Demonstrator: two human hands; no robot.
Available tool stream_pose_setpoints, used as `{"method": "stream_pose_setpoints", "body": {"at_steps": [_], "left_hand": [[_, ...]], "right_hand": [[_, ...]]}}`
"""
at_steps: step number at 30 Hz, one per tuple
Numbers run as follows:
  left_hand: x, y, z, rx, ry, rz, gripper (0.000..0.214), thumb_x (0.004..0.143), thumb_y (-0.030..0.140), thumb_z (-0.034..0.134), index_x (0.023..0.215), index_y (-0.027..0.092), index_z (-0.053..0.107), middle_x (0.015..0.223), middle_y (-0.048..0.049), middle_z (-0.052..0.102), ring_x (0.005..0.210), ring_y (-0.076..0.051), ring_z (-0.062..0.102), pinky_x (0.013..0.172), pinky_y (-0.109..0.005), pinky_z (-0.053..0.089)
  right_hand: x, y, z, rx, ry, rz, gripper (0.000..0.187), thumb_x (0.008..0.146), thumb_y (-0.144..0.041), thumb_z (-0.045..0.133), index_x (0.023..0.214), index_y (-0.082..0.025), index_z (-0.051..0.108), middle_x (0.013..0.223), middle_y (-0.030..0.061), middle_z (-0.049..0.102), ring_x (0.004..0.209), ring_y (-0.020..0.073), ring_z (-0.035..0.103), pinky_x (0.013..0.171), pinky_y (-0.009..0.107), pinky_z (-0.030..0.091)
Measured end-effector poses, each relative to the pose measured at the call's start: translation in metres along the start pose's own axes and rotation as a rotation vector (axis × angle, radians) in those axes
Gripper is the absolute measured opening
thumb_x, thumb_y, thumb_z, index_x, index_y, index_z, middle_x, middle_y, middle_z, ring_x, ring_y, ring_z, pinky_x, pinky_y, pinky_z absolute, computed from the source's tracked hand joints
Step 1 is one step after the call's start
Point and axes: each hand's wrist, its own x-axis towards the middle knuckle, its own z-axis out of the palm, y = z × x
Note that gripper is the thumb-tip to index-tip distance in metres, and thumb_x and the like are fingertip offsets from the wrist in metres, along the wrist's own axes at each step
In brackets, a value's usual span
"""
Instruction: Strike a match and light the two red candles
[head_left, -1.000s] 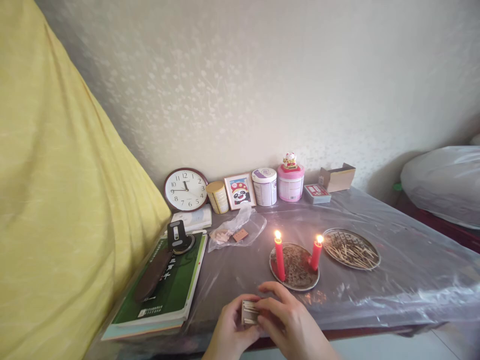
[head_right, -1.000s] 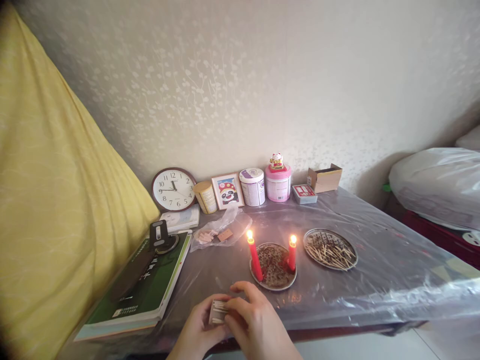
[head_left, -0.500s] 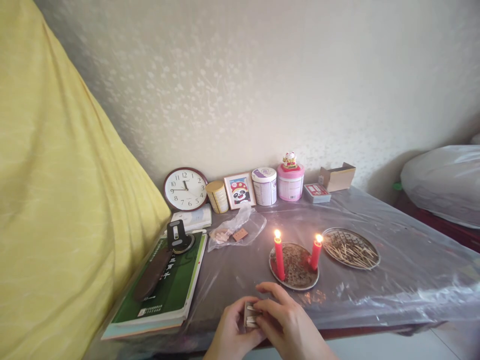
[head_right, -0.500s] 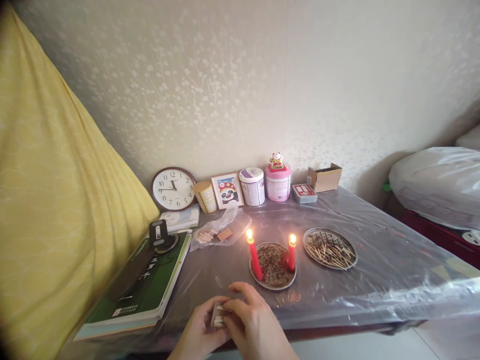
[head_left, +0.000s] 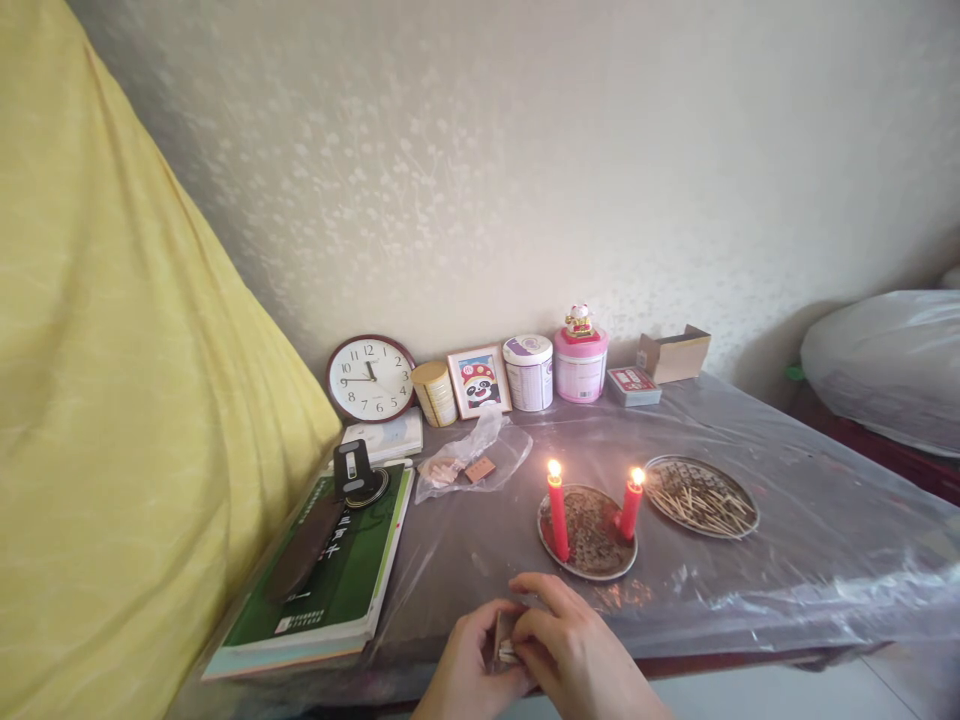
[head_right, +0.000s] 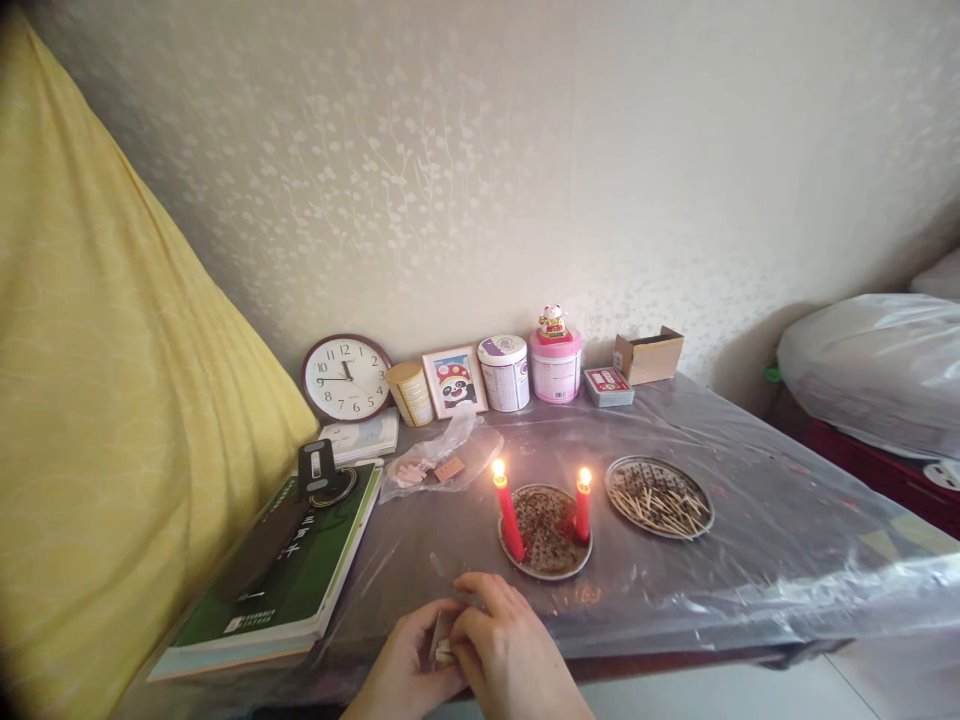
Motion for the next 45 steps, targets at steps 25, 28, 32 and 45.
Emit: {"method": "stream_pose_setpoints", "body": {"at_steps": [25, 28, 32, 45], "left_hand": [[-0.001, 0.008, 0.0, -0.417, 0.335, -0.04, 0.046, 0.062, 0.023, 0.075, 0.103, 0.021, 0.058, 0.077, -0.0045, 0.069, 0.063, -0.02, 0.063, 0.059, -0.033, 0.049], [-0.002, 0.007, 0.005, -0.374, 0.298, -0.029, 0.044, 0.066, 0.021, 0.071, 0.107, 0.019, 0.056, 0.074, -0.0029, 0.069, 0.054, -0.017, 0.06, 0.052, -0.03, 0.046], [-0.003, 0.011, 0.002, -0.24, 0.421, 0.058, 0.044, 0.069, 0.025, 0.071, 0.11, 0.019, 0.057, 0.077, -0.0032, 0.07, 0.057, -0.017, 0.061, 0.052, -0.029, 0.047], [-0.001, 0.01, -0.021, -0.28, 0.53, 0.018, 0.03, 0.059, 0.038, 0.082, 0.074, 0.017, 0.068, 0.071, -0.0045, 0.071, 0.068, -0.021, 0.064, 0.066, -0.033, 0.052]], "right_hand": [[0.015, -0.008, 0.004, 0.974, 0.304, 0.468, 0.031, 0.079, -0.048, 0.062, 0.074, -0.019, 0.054, 0.063, -0.0027, 0.053, 0.06, 0.0147, 0.05, 0.058, 0.026, 0.04], [0.017, -0.013, 0.01, 1.062, 0.18, 0.429, 0.03, 0.081, -0.047, 0.059, 0.075, -0.019, 0.051, 0.059, -0.0035, 0.053, 0.055, 0.0148, 0.051, 0.056, 0.027, 0.041], [0.017, -0.007, 0.002, 0.933, 0.319, 0.451, 0.029, 0.079, -0.045, 0.063, 0.074, -0.018, 0.055, 0.065, -0.0022, 0.054, 0.062, 0.0141, 0.049, 0.06, 0.025, 0.039], [0.014, -0.007, 0.014, 0.74, 0.263, 0.392, 0.023, 0.081, -0.038, 0.059, 0.075, -0.017, 0.059, 0.068, 0.0005, 0.058, 0.065, 0.0152, 0.054, 0.063, 0.024, 0.044]]}}
